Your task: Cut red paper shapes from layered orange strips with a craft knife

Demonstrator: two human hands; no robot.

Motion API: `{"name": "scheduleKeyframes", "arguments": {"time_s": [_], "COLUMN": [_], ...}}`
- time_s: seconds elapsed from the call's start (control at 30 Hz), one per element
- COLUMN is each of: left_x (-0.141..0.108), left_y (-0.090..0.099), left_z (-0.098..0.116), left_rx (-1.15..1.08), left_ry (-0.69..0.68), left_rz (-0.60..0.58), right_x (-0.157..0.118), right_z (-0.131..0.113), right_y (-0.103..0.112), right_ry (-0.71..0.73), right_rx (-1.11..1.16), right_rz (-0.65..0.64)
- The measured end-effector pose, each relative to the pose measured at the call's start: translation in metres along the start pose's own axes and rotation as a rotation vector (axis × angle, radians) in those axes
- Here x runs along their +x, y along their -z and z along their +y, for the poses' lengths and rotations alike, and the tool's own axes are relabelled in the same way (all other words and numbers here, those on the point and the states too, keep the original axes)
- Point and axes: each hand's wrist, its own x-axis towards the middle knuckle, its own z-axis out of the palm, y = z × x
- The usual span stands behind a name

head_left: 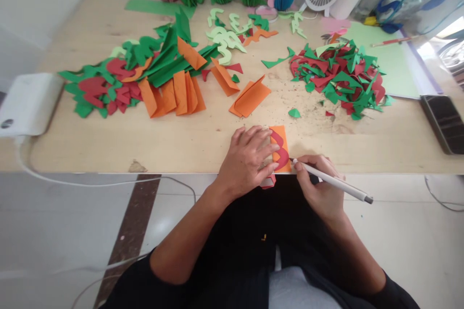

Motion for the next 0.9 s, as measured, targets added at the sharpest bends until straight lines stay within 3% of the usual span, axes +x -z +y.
{"name": "scheduleKeyframes", "arguments": {"time_s": [0.5, 0.73, 0.9], "left_x": [0.0, 0.0, 0.0], "left_y": [0.002, 0.001, 0.001], "left_z": [0.002, 0.001, 0.001], "left_rx": [-0.01, -0.007, -0.014], "left_ry": [0.009, 0.016, 0.014], "left_rz": [-0.015, -0.029, -0.028], "right_x": [0.004, -0.005, -0.006], "right_z": [0.001, 0.007, 0.002], "right_y": [-0.004, -0.005, -0.003], "right_ry": [-0.037, -0.173, -0.074], "right_rx": [0.002, 0.155, 0.172], "right_rz": [0.013, 0.037, 0.027]}}
